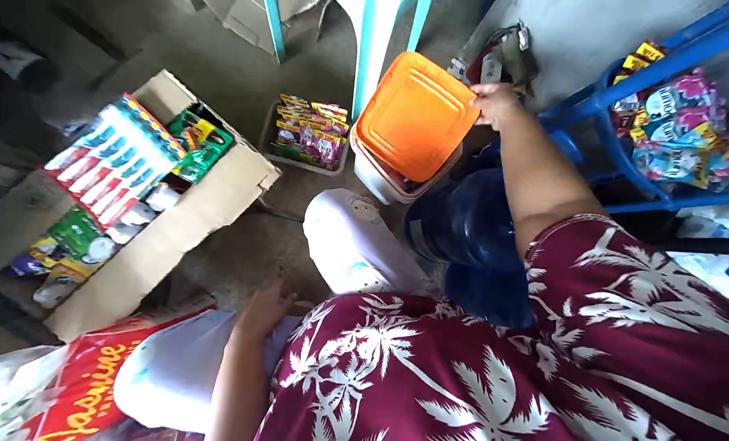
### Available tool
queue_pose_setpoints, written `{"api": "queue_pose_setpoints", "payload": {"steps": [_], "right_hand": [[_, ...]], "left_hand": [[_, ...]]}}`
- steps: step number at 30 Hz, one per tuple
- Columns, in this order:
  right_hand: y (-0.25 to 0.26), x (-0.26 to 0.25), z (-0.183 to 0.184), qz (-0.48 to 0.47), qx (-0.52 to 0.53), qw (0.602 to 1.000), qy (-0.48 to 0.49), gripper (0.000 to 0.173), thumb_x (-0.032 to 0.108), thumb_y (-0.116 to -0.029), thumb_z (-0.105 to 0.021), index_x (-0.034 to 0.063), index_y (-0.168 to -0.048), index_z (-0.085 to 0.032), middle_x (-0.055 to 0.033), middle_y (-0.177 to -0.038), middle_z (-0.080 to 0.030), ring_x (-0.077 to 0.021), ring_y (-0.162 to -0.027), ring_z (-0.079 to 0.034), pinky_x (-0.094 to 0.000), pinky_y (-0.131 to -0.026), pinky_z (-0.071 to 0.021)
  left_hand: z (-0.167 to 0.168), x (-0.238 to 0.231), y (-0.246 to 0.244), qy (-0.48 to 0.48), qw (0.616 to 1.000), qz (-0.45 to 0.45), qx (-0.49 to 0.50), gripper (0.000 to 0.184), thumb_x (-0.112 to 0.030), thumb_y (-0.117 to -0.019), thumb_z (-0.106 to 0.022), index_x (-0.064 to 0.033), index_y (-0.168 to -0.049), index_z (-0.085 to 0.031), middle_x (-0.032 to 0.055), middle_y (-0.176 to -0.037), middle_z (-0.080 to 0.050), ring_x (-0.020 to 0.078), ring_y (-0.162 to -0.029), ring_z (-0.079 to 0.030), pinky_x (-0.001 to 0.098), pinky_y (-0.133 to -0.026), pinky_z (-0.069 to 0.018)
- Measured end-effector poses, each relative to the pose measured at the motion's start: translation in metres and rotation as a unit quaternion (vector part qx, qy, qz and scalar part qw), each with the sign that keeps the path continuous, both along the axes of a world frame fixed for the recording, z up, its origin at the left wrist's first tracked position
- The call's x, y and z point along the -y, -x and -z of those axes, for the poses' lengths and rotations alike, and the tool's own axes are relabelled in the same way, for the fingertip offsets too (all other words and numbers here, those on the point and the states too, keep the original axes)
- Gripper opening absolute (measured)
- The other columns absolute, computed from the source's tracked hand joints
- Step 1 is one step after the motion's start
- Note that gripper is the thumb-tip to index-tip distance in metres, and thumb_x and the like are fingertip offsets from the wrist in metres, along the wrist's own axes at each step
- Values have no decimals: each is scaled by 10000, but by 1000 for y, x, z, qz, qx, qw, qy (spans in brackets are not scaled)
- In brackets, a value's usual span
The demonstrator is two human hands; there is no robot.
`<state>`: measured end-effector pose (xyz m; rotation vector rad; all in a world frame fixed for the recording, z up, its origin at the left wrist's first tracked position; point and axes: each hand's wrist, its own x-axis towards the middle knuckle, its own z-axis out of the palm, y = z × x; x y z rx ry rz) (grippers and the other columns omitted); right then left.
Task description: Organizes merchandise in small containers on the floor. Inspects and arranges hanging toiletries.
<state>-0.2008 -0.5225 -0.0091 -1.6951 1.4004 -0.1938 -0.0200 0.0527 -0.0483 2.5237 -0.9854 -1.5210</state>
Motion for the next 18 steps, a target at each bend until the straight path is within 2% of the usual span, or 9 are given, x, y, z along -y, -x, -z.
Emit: {"api": "queue_pose_setpoints", "payload": {"steps": [3,6,8,11,14,18], "right_hand": [[10,-2,44,30,-100,995,-8,405,55,-1002,-601,69,-1407,-590,-236,-1405,-578,-395,-1244,-604,-576,-979,-529],[11,-12,66,7,-211,977,39,401,28,-941,-642,11,-1342,-636,-271,-1419,-566,-434,-1343,-523,-633,-1081,-435],[5,-21,61,-4,-255,965,68,381,1,-924,-624,-2,-1303,-662,-280,-1411,-572,-450,-1367,-494,-659,-1097,-394],[-4,-30,56,-10,-285,955,82,374,11,-934,-589,28,-1296,-678,-259,-1397,-594,-437,-1360,-511,-653,-1085,-406],[-6,-36,58,-13,-298,953,62,340,45,-953,-603,6,-1281,-682,-270,-1410,-578,-444,-1370,-497,-647,-1102,-397],[-5,-37,59,11,-303,951,64,330,40,-933,-628,15,-1254,-701,-262,-1386,-601,-429,-1351,-524,-632,-1094,-413]], "left_hand": [[1,4,-1,-20,1000,-1,-4,561,-373,-1049,-556,-64,-1509,-471,219,-1477,-531,421,-1369,-504,630,-1130,-374],[5,9,-3,-35,999,8,-7,570,-384,-1050,-549,-68,-1516,-461,220,-1478,-530,421,-1368,-505,633,-1129,-371],[6,12,-5,-39,999,15,-7,561,-383,-1051,-549,-61,-1504,-477,223,-1467,-540,425,-1365,-506,633,-1130,-367],[6,16,-5,-54,998,24,-9,574,-401,-1055,-534,-55,-1508,-468,230,-1470,-536,435,-1364,-506,646,-1119,-369],[9,19,-8,-56,998,29,-21,584,-395,-1056,-534,-55,-1523,-446,232,-1490,-513,425,-1385,-485,636,-1136,-356],[9,21,-9,-47,998,24,-24,576,-391,-1053,-538,-54,-1512,-457,224,-1477,-528,419,-1370,-502,632,-1126,-371]]}}
